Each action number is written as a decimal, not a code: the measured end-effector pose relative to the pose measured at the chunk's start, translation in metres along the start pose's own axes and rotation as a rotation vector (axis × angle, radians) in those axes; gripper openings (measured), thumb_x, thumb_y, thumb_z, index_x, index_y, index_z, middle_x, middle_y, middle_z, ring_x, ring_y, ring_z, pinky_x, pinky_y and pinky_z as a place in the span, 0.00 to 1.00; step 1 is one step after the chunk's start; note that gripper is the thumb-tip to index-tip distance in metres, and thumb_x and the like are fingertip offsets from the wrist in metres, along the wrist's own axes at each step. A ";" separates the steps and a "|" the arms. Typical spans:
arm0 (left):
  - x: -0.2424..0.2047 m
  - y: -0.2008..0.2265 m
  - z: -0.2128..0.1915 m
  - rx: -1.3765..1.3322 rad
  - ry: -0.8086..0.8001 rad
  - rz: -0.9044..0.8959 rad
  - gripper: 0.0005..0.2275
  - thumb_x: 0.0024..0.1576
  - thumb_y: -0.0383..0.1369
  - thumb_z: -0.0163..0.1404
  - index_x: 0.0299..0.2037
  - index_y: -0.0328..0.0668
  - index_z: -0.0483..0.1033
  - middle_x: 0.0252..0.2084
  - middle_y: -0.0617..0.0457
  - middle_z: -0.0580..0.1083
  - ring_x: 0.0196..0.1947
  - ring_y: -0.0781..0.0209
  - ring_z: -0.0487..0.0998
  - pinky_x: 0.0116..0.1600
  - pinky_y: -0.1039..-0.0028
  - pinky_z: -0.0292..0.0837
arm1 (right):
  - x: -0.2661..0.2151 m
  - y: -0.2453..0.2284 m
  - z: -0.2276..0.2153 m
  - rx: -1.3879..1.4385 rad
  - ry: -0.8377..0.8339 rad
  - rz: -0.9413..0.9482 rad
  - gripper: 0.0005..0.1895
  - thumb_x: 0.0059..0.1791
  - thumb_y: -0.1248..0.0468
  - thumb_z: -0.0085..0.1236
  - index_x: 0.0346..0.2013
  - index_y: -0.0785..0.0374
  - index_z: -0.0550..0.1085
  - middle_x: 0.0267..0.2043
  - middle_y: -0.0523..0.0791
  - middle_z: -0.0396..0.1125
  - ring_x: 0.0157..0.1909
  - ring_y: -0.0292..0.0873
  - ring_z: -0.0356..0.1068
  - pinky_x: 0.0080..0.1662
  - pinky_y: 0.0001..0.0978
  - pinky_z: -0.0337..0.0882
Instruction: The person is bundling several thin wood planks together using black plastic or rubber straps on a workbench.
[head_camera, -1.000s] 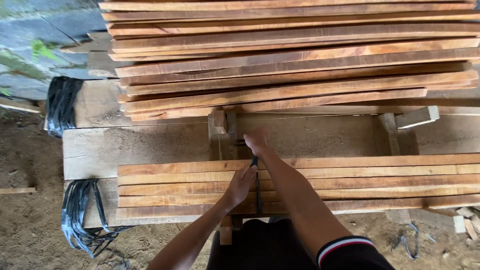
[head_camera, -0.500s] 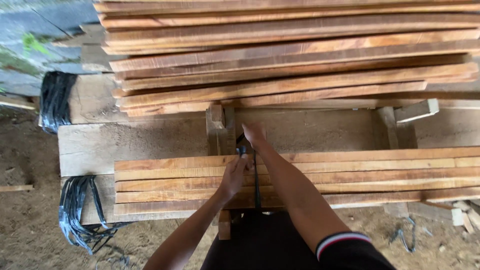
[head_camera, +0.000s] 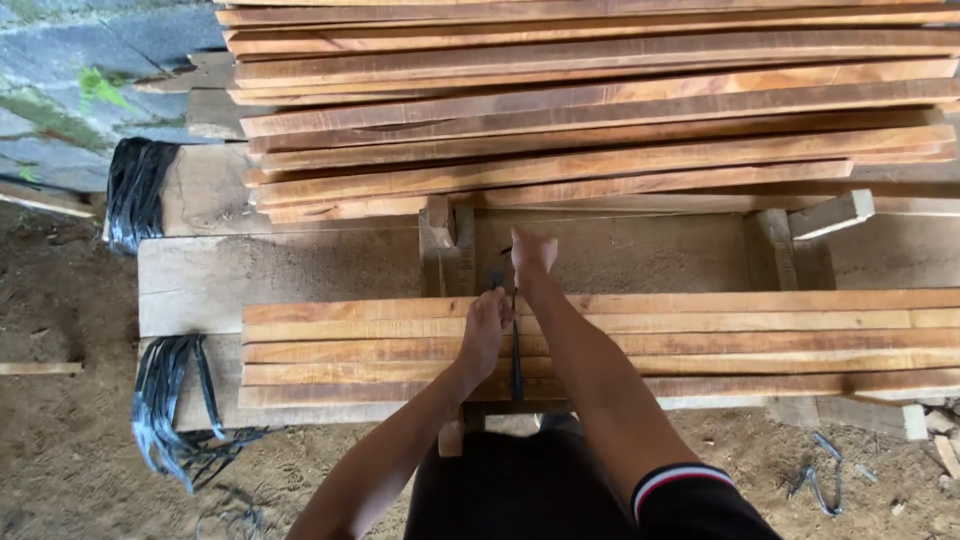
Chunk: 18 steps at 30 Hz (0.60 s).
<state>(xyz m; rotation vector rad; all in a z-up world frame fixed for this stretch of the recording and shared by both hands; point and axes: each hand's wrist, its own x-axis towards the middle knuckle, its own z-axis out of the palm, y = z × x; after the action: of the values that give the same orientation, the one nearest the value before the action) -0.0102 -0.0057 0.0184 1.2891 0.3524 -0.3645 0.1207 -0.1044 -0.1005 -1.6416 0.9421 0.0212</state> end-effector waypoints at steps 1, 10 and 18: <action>0.000 0.004 -0.001 -0.002 -0.003 0.003 0.15 0.68 0.39 0.35 0.26 0.53 0.56 0.21 0.60 0.55 0.24 0.65 0.59 0.38 0.70 0.58 | 0.010 0.007 0.002 0.000 0.002 -0.004 0.16 0.43 0.63 0.63 0.18 0.64 0.65 0.21 0.45 0.52 0.27 0.35 0.55 0.32 0.47 0.64; -0.005 0.004 -0.027 0.371 -0.170 0.410 0.17 0.69 0.29 0.44 0.25 0.39 0.58 0.17 0.54 0.62 0.32 0.73 0.75 0.37 0.78 0.65 | 0.024 0.033 0.023 -0.553 -0.294 -0.175 0.20 0.47 0.52 0.61 0.28 0.69 0.75 0.26 0.49 0.70 0.31 0.53 0.75 0.33 0.52 0.70; 0.013 0.021 -0.035 0.363 -0.351 0.352 0.11 0.68 0.29 0.41 0.32 0.39 0.72 0.21 0.52 0.66 0.22 0.58 0.67 0.33 0.69 0.70 | 0.064 0.085 0.044 -0.842 -0.444 -0.182 0.14 0.47 0.69 0.49 0.43 0.77 0.74 0.41 0.63 0.72 0.51 0.68 0.75 0.50 0.57 0.76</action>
<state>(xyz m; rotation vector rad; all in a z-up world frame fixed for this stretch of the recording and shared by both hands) 0.0094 0.0325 0.0222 1.5749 -0.2493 -0.3552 0.1345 -0.1025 -0.2150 -2.3467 0.4393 0.7115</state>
